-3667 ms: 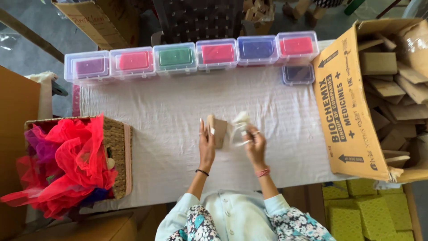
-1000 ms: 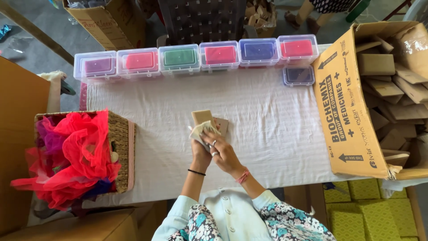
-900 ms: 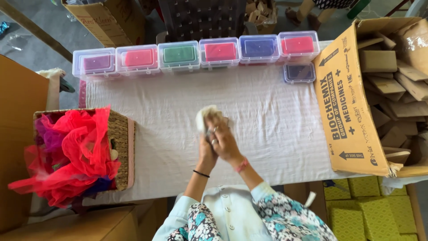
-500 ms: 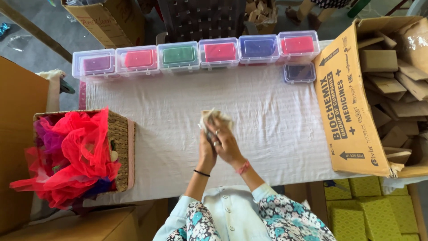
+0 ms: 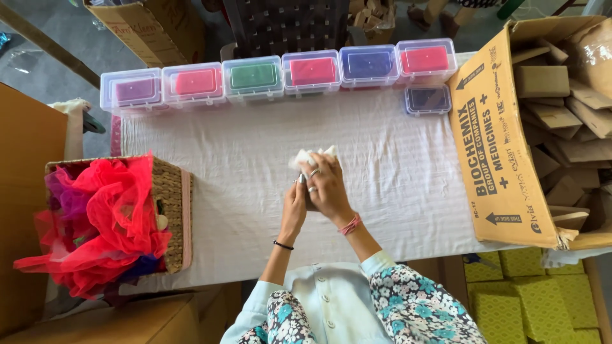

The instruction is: The person wipes small cardboard boxes with a white cloth, then wraps one box in gray netting fabric and folds the fabric around it. They place the wrapped box into a clear plastic container, close the lid, and put the container into a cardboard shipping carton.

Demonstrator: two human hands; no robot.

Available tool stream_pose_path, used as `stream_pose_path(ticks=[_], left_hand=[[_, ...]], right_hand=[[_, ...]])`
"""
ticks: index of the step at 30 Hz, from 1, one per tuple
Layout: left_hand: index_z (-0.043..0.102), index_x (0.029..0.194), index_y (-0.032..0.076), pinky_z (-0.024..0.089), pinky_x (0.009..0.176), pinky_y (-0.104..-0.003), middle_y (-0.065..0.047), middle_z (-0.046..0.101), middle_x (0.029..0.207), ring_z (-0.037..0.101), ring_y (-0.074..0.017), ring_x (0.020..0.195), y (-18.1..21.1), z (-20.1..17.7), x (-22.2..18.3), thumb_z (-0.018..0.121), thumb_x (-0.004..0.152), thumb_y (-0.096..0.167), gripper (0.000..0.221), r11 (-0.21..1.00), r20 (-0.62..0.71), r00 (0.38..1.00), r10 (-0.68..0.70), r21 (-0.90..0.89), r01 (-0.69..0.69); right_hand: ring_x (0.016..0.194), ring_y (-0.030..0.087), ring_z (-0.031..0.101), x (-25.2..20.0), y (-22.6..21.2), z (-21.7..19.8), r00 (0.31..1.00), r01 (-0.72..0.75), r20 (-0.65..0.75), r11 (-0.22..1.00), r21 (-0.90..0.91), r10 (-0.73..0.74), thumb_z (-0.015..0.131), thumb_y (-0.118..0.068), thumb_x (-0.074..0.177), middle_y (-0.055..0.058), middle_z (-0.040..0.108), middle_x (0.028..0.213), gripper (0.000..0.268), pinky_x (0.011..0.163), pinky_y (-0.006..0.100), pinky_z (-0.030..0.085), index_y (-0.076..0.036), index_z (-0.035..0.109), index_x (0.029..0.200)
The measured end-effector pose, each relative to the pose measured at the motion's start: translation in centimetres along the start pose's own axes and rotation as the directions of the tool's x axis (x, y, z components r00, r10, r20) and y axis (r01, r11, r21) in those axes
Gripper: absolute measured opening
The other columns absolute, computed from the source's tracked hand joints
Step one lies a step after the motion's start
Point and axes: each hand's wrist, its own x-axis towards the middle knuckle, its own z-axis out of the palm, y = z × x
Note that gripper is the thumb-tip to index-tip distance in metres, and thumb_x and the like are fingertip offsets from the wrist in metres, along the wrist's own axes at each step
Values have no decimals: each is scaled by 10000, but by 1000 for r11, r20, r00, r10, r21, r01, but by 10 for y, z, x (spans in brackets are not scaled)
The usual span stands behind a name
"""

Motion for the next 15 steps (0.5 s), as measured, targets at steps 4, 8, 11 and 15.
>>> stream_pose_path(ticks=[4,8,11,15], left_hand=[[571,794,27,300,484,-254,70,445,663,358,-26,592,-6,-11,3,457,1090,337,443,985,-11,998,59,165,-56],[511,736,64,246,485,-271,80,372,662,288,-28,595,-31,-7,7,471,1114,343,471,999,-188,982,31,-28,-37],[508,730,68,233,460,-271,59,367,638,285,-53,565,-20,-2,8,462,1115,373,493,996,-292,954,-64,-84,41],[531,768,70,397,504,-255,57,505,680,443,-41,608,-27,-7,20,449,1080,359,434,985,-392,920,-20,-165,-49]], right_hand=[[1161,254,575,4,17,8,994,104,-24,994,-43,-105,516,-9,942,75,636,1302,399,1035,399,481,-163,683,1270],[727,216,476,13,8,6,847,-524,162,738,426,507,487,-28,1068,129,761,1172,363,651,317,438,-145,698,1339],[859,203,615,-12,4,19,957,-232,-74,892,389,281,479,91,940,102,677,1393,508,772,265,549,-126,678,1354],[1258,254,630,-46,-15,18,985,-166,0,948,273,172,479,86,948,153,534,1523,508,896,297,591,-130,631,1381]])
